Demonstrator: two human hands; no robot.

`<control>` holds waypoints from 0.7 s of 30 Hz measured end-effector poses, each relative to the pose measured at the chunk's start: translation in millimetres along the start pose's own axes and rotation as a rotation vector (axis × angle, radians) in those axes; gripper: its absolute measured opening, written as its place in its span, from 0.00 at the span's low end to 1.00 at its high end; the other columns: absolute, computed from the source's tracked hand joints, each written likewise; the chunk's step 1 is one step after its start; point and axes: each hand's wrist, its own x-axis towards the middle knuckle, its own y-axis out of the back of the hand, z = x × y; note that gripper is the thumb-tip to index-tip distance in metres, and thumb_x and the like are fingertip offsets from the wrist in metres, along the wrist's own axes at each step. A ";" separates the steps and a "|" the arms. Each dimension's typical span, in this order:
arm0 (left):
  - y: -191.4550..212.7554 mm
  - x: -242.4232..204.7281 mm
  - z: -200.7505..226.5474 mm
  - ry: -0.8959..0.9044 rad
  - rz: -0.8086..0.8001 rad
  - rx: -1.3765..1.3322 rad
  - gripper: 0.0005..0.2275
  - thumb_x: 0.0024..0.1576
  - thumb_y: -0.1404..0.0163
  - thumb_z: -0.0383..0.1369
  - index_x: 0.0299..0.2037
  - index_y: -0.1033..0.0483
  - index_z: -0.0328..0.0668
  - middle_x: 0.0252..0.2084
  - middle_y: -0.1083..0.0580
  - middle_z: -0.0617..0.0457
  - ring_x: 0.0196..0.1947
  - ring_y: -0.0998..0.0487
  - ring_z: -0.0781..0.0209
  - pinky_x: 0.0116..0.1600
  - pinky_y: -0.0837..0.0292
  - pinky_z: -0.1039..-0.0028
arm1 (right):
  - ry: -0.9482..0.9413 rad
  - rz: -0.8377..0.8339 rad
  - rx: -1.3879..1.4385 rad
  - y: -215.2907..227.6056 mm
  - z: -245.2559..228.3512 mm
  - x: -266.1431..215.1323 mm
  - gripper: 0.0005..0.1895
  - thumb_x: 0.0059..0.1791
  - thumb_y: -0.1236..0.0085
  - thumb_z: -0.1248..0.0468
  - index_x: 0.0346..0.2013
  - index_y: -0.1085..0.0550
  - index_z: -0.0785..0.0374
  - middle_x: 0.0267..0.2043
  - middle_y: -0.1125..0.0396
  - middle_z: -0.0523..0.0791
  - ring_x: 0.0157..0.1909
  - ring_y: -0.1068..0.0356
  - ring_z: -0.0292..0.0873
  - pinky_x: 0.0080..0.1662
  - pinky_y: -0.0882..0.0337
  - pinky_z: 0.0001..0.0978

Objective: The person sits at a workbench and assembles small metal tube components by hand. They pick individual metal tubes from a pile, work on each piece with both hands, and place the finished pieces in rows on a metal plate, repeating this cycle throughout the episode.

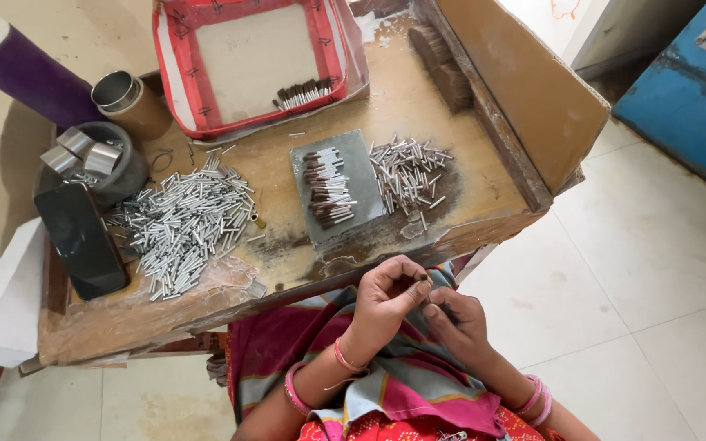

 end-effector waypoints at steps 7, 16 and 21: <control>6.6 -6.0 2.7 -0.004 -0.020 -0.083 0.02 0.61 0.45 0.23 0.40 0.25 0.35 0.35 0.25 0.60 0.36 0.26 0.75 0.43 0.30 0.83 | 0.118 0.009 -0.089 -13.5 -26.1 6.5 0.09 0.52 0.47 0.69 0.46 0.30 0.68 0.26 0.38 0.36 0.26 0.41 0.27 0.29 0.41 0.22; 1.4 -14.1 36.1 -0.346 -0.050 0.367 0.05 0.57 0.42 0.22 0.40 0.25 0.32 0.39 0.27 0.57 0.40 0.26 0.72 0.45 0.29 0.81 | 0.065 0.076 0.014 -11.1 -6.5 0.7 0.06 0.60 0.51 0.71 0.39 0.28 0.65 0.25 0.38 0.37 0.27 0.43 0.28 0.30 0.43 0.22; 21.2 -12.8 6.1 -0.159 -0.095 0.058 0.03 0.59 0.43 0.21 0.40 0.25 0.32 0.40 0.25 0.54 0.38 0.26 0.71 0.43 0.29 0.80 | 0.155 0.011 -0.261 -15.5 -35.0 9.8 0.06 0.57 0.48 0.67 0.37 0.27 0.65 0.25 0.34 0.38 0.26 0.37 0.28 0.31 0.37 0.22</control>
